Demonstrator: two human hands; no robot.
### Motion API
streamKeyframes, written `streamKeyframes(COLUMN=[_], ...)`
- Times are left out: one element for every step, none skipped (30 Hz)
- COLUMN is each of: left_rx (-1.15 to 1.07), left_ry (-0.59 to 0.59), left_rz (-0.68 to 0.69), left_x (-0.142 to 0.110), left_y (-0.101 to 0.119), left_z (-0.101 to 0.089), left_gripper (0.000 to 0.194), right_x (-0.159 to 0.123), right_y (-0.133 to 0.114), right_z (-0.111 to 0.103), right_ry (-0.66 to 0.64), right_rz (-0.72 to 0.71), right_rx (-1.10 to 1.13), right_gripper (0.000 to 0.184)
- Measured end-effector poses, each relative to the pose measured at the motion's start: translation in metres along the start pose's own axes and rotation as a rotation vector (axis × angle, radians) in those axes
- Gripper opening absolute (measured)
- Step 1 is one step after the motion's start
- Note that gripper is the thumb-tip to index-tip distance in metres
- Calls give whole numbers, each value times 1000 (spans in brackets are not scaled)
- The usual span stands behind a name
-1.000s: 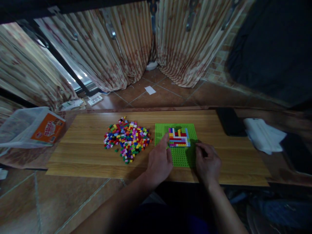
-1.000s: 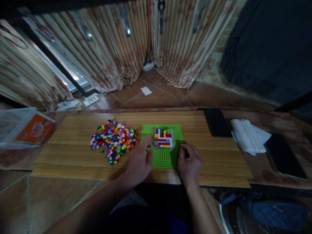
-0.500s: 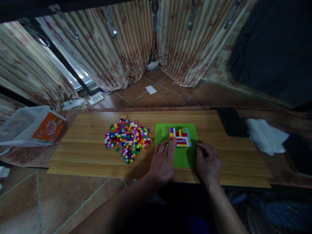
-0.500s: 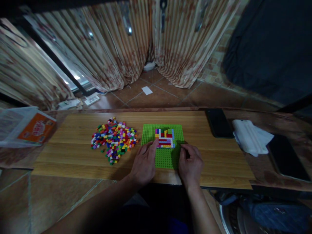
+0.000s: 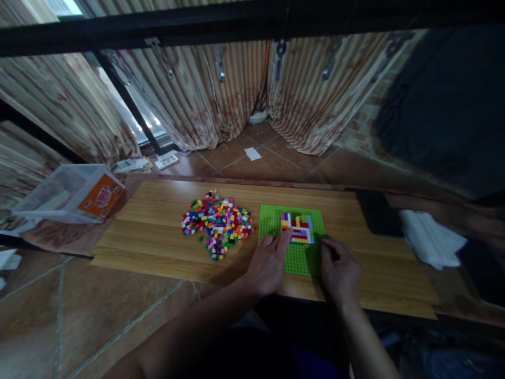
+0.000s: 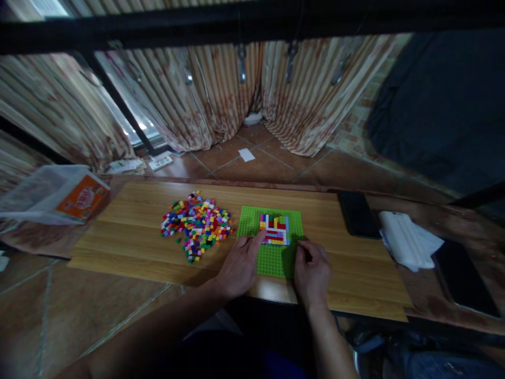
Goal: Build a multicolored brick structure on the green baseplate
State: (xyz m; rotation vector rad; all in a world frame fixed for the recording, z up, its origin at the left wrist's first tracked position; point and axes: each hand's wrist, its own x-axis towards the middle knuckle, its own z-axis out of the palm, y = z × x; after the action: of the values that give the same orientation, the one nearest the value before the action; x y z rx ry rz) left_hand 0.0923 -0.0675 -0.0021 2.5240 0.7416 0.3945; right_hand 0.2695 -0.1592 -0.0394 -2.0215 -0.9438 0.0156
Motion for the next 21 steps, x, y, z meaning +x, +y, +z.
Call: streamKeyframes(left_rx=[-39,-73,-101,-122,-137,-146,-149,-146,-138,-126,-112,-97,-80,-60,-36,-12,12,34,55,77,102], left_ry=[11,29,53,83,111,135,152,161,165,168,175,192,215,243,265,278,285,287,290,298,309], left_rz=[10,19,21,12,-6,-26,-44,-55,-57,-50,-36,-25,-20,-23,-35,-52,-75,-102,-129,-157,-184], left_x=[0,-1,-3,-5,-8,-12,-17,-23,-30,-37,-45,-53,-61,-70,-78,-86,-94,-101,-107,-112,-116], left_y=[-1,-2,-3,-4,-5,-6,-7,-8,-10,-12,-15,-18,-22,-26,-30,-34,-38,-43,-47,-51,-56], left_z=[-2,-4,-6,-8,-9,-10,-11,-11,-10,-10,-10,-10,-11,-12,-14,-16,-19,-22,-25,-27,-30], left_gripper=[77,76,74,71,67,64,61,58,55,53,50,48,47,46,46,46,47,48,49,49,50], right_x=[3,6,11,17,24,32,39,47,53,58,61,64,65,65,65,64,64,63,62,62,61], right_y=[-2,-4,-9,-14,-21,-28,-36,-43,-49,-54,-57,-58,-58,-57,-55,-52,-48,-45,-41,-38,-35], right_z=[-1,-2,-3,-4,-3,-2,0,3,7,11,15,19,22,24,25,25,25,23,20,17,13], right_ry=[-16,-29,-39,-49,-65,-94,-142,-218,-317,-412,-504,-581,-635,-672,-693,-699,-692,-672,-643,-604,-557], right_rz=[1,-9,-34,-75,-130,-196,-264,-332,-397,-448,-487,-515,-531,-540,-543,-541,-533,-519,-502,-478,-442], right_rx=[6,13,20,25,28,28,28,20,-6,-50,-103,-162,-218,-267,-309,-346,-381,-417,-453,-493,-538], right_gripper=[30,31,32,32,33,34,36,38,41,45,50,56,62,65,67,67,65,64,63,63,64])
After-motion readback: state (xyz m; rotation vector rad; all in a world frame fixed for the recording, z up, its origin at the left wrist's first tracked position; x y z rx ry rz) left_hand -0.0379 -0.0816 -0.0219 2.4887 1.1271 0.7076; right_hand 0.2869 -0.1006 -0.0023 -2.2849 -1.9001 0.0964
